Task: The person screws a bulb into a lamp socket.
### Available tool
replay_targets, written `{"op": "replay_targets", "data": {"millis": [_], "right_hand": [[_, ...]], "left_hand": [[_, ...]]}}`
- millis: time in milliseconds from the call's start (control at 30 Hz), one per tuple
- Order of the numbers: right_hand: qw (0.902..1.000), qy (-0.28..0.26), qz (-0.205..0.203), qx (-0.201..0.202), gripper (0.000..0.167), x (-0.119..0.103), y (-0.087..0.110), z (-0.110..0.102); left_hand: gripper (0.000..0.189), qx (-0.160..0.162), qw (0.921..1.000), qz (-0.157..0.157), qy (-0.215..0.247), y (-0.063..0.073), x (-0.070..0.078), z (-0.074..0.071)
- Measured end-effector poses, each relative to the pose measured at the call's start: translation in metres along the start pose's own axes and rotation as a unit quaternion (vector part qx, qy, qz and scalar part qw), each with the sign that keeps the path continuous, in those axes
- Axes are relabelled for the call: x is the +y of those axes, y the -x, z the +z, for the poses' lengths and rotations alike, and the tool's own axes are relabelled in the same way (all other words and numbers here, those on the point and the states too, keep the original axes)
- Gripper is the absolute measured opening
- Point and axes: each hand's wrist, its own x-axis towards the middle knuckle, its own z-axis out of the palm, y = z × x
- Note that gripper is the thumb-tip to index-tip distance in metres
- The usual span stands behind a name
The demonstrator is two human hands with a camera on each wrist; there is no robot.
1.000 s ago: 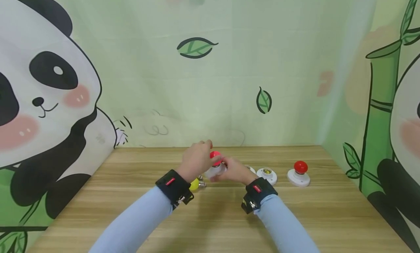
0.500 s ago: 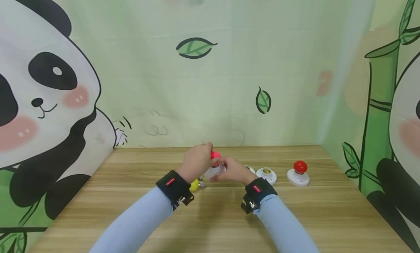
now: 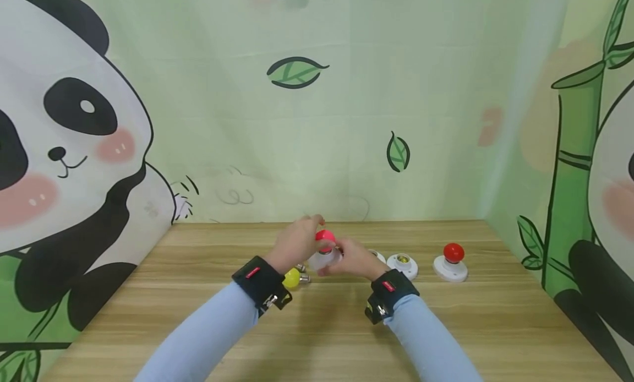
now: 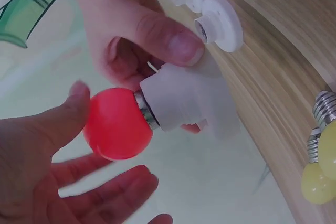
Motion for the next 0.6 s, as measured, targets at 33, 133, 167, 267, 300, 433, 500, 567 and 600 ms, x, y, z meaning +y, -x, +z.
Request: {"op": "replay_targets", "data": {"millis": [33,133,167,267,300,433,500,567,600], "right_hand": [[1.0,0.002,-0.001,0.0,0.054,-0.0001,0.0,0.0001],[1.0,0.004,0.005,0.001,0.053,-0.001,0.0004,0.0001],[1.0,0.004,0.009,0.0,0.053,-0.001,0.0006,0.0],[0.9998,-0.001,0.019,-0.005,0.052,-0.0011,0.0002,0.0],[0.9998,-0.002,0.02,-0.007,0.052,-0.001,0.0002,-0.0001],[0.9998,-0.002,0.019,-0.008,0.051,-0.0006,0.0001,-0.0001],[0.9998,0.0,0.016,-0.008,0.052,-0.0008,0.0003,-0.0002],[0.9999,0.0,0.012,-0.007,0.053,-0.001,0.0004,-0.0001],[0.9999,0.0,0.01,-0.007,0.054,-0.001,0.0004,-0.0001]], "left_hand": [[0.048,-0.016,0.9995,0.007,0.027,-0.0018,-0.002,-0.001],[0.052,-0.06,0.9919,0.035,0.106,-0.0056,-0.0075,-0.0039],[0.05,-0.072,0.9888,0.045,0.123,-0.0061,-0.0085,-0.0048],[0.038,-0.085,0.9849,0.063,0.137,-0.0057,-0.0105,-0.0054],[0.036,-0.084,0.9852,0.065,0.135,-0.0056,-0.0106,-0.0049],[0.033,-0.078,0.9875,0.059,0.123,-0.0064,-0.0105,-0.0016],[0.034,-0.078,0.9884,0.05,0.12,-0.0069,-0.0096,-0.0002],[0.036,-0.074,0.9901,0.039,0.113,-0.0072,-0.0086,0.0007],[0.036,-0.068,0.9913,0.033,0.107,-0.0069,-0.0078,0.0008]]}}
